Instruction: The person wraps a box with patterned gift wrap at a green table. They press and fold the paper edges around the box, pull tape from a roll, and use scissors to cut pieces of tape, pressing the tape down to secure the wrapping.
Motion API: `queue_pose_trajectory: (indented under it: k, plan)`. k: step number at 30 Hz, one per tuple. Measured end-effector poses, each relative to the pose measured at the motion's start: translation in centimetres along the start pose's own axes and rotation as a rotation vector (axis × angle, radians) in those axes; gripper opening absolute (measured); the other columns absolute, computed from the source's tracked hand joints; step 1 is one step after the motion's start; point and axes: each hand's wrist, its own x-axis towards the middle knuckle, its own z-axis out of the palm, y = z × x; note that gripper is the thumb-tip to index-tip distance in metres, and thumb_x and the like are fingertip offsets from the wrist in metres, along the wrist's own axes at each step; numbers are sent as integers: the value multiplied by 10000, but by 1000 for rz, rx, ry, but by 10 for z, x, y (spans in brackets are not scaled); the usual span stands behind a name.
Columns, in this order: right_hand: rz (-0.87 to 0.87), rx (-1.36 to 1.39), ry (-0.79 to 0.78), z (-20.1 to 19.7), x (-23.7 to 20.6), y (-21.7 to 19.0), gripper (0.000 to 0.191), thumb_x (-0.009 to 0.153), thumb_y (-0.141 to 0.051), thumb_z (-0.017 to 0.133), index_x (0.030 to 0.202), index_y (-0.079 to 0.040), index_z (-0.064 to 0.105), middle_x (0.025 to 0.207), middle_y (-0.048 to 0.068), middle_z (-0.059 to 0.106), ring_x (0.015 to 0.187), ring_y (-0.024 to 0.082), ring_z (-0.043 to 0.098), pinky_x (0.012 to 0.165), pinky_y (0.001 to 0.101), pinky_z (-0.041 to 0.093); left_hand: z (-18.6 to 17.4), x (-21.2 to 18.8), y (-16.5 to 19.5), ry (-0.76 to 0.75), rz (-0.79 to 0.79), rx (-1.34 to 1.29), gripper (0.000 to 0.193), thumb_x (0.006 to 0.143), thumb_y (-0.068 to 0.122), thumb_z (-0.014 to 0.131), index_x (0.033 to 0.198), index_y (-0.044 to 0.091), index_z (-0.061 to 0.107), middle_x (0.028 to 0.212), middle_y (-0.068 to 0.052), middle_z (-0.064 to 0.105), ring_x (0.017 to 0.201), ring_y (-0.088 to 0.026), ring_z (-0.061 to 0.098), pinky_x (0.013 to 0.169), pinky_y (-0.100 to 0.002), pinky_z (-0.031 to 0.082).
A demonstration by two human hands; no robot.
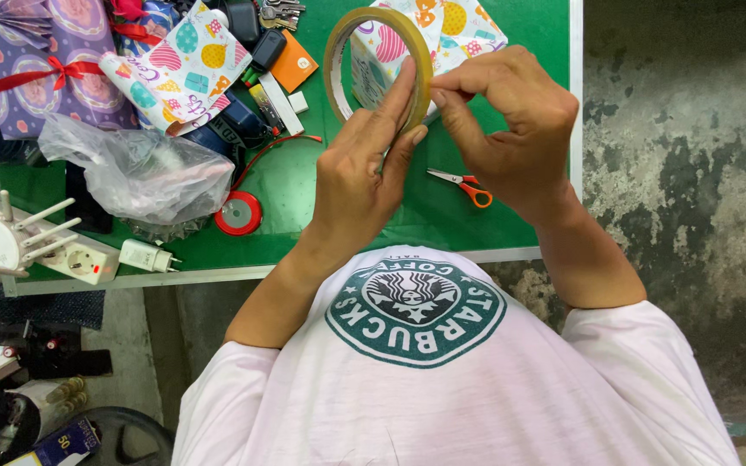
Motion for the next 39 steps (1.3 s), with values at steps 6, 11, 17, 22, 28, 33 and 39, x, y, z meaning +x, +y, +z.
queue_pose_trajectory:
  k: [6,11,17,22,28,33,39]
  plan:
    - [20,-31,-87,3,-5,8,119,1072,38,695,1059,6,582,978,97,614,894,228,621,780,314,513,-7,4,6,-47,41,-95,580,1075,73,711,1548,104,376,1254,-153,679,1096,-202,711,950,-277,589]
    - [-25,-26,-105,-1,-6,9,114,1062,30,659,1113,-6,564,1006,123,612,919,260,601,806,339,515,-16,4,16,-154,-154,-374,612,1077,28,719,1572,70,362,1196,-84,730,1042,-113,765,946,-258,646]
    - [-62,-12,-25,11,-15,3,123,1102,30,633,1156,-10,530,1078,130,629,1003,273,637,876,344,544,-12,4,19,-102,-390,-553,636,1029,26,684,1554,56,326,879,6,606,788,-61,695,781,-248,645]
    - [14,28,-44,16,-20,6,94,1151,24,613,1198,-3,536,1114,127,667,983,232,720,841,312,575,-6,2,9,-160,-528,-805,483,1058,2,642,1504,53,465,894,25,553,834,-107,737,811,-275,677]
    - [40,1,-13,14,-16,4,109,1150,3,664,1188,-20,564,1079,112,681,938,215,745,808,290,595,-6,-1,0,-199,-537,-865,386,1076,4,621,1449,51,532,923,24,566,930,-152,774,845,-270,666]
    - [33,43,80,8,-13,4,353,1040,11,734,1257,73,462,1036,138,672,977,248,702,858,374,562,-10,-2,-2,-224,-541,-925,402,1082,14,625,1469,47,524,953,35,552,937,-147,757,873,-268,657]
    - [518,89,140,-33,-52,68,153,1122,-83,692,1221,-2,608,946,90,686,753,97,610,667,266,492,-14,-5,-3,-236,-579,-955,425,1048,20,650,1454,28,525,956,35,536,934,-164,770,831,-279,663]
